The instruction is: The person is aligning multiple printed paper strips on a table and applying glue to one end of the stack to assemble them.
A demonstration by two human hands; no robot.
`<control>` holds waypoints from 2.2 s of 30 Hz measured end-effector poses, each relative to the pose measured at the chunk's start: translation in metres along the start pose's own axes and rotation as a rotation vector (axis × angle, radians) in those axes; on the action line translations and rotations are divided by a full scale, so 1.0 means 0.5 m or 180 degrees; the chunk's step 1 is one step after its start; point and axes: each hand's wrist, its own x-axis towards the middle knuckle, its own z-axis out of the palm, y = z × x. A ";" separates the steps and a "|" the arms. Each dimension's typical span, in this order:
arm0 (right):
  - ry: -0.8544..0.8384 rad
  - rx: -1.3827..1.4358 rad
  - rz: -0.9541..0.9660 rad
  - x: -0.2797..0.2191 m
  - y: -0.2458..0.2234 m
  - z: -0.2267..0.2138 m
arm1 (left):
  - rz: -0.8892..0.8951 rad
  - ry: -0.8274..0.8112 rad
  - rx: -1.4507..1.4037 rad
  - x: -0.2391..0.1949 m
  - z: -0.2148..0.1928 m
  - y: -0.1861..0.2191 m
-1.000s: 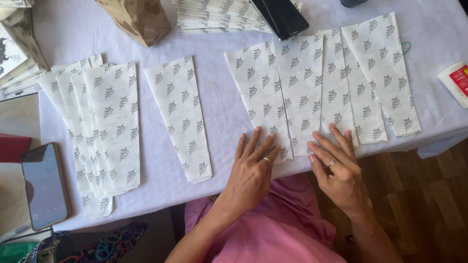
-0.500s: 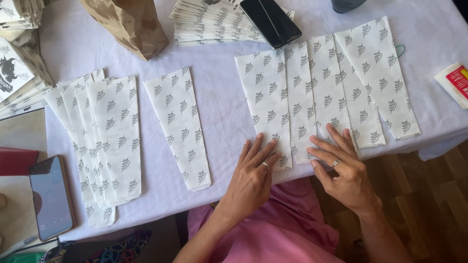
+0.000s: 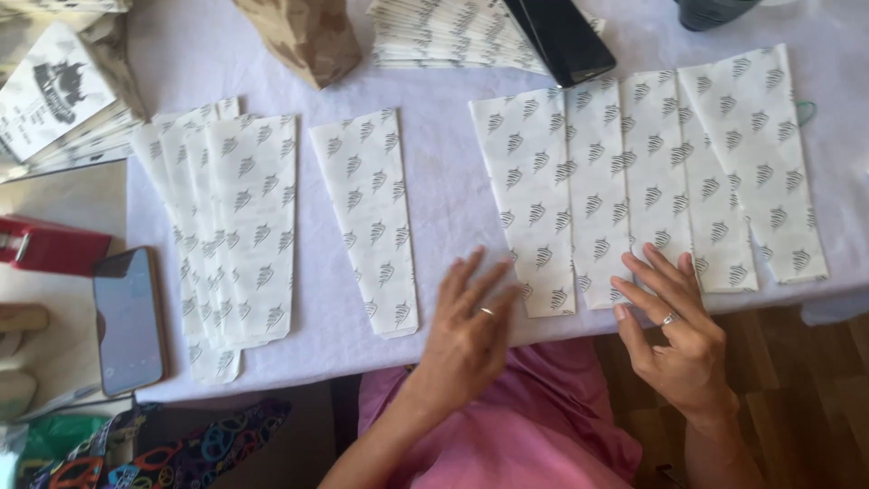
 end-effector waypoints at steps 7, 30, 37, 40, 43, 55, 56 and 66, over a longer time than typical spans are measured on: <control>-0.0204 0.0202 -0.0354 0.021 -0.041 0.048 | -0.1101 -0.0132 0.1992 -0.052 -0.088 -0.068; -0.0572 0.0696 -0.0969 0.071 -0.097 0.108 | 0.0055 -0.0048 -0.0149 -0.040 -0.059 -0.019; -0.0616 0.0880 -0.0993 0.084 -0.092 0.119 | 0.0146 -0.0009 -0.0037 -0.041 -0.048 -0.030; -0.0596 0.0848 -0.0993 0.084 -0.097 0.119 | 0.0261 0.0074 0.0032 -0.043 -0.044 -0.031; -0.0592 0.0835 -0.0986 0.084 -0.101 0.121 | 0.0187 0.0069 0.0024 -0.042 -0.037 -0.028; -0.0301 0.0532 -0.0742 0.082 -0.107 0.139 | -0.0070 0.0426 0.0399 -0.036 -0.019 -0.014; -0.0267 0.0573 -0.0631 0.081 -0.108 0.141 | -0.0158 0.0517 0.0382 -0.037 -0.013 -0.014; -0.0451 0.0880 0.0128 0.086 -0.110 0.136 | -0.0696 0.0612 -0.0068 -0.037 -0.013 -0.013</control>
